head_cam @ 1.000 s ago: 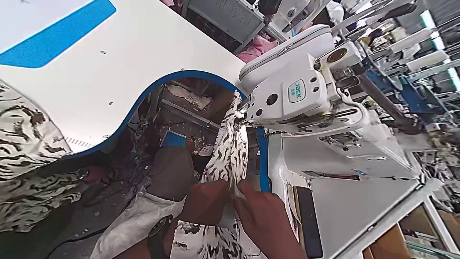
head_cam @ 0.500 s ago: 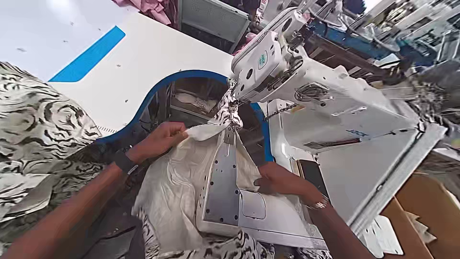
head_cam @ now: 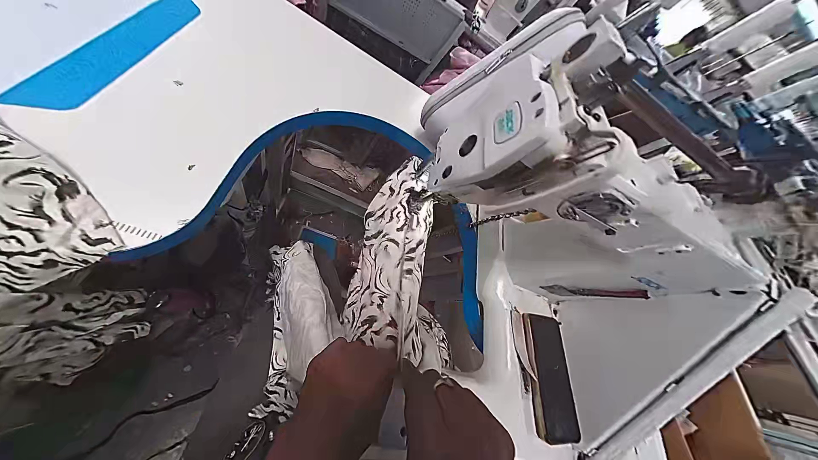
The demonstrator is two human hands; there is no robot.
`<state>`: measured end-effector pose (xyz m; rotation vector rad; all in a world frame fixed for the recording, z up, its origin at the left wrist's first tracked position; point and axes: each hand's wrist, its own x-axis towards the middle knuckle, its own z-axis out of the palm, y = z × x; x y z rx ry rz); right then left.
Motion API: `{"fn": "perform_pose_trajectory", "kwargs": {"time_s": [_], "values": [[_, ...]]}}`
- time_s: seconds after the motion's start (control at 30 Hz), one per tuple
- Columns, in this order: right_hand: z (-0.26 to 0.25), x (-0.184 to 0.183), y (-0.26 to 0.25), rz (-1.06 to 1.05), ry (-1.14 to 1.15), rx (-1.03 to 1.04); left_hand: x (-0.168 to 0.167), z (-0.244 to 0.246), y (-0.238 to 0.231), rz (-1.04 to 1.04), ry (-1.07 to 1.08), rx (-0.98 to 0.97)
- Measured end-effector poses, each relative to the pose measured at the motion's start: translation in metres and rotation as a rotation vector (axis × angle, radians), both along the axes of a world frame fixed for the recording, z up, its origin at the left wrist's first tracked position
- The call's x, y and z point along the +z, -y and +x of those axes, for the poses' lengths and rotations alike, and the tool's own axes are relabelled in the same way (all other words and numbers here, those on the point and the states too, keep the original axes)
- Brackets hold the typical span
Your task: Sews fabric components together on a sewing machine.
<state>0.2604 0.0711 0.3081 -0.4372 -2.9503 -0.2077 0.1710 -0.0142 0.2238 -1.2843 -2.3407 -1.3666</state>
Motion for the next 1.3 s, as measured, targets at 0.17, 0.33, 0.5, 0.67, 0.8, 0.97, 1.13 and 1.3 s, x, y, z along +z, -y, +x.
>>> {"fn": "perform_pose_trajectory", "kwargs": {"time_s": [0.17,0.33,0.5,0.67,0.8,0.97,1.13,1.3], "values": [[-0.021,0.001,-0.003,0.01,0.038,-0.039,-0.006,-0.019,-0.012,0.058,0.03,-0.075],[-0.037,-0.002,-0.014,-0.019,0.018,-0.105,-0.006,-0.033,-0.025,0.062,0.125,-0.141],[-0.057,-0.009,-0.025,0.06,-0.019,-0.113,-0.015,-0.041,-0.048,0.147,0.196,-0.063],[-0.083,-0.028,-0.048,0.127,-0.179,-0.098,-0.017,-0.058,-0.07,0.207,0.386,-0.146],[-0.074,-0.029,-0.076,-0.157,-0.117,-0.144,-0.013,-0.073,-0.065,0.224,0.826,-0.294],[0.01,-0.061,-0.114,-0.603,0.134,-0.165,-0.057,-0.129,-0.005,0.159,0.82,-0.416],[-0.016,0.013,-0.058,-0.184,0.139,0.1,-0.008,-0.086,-0.02,0.13,0.165,-0.409],[-0.051,-0.009,-0.046,-0.033,0.098,0.186,-0.029,-0.068,-0.038,0.206,0.465,-0.462]]}}
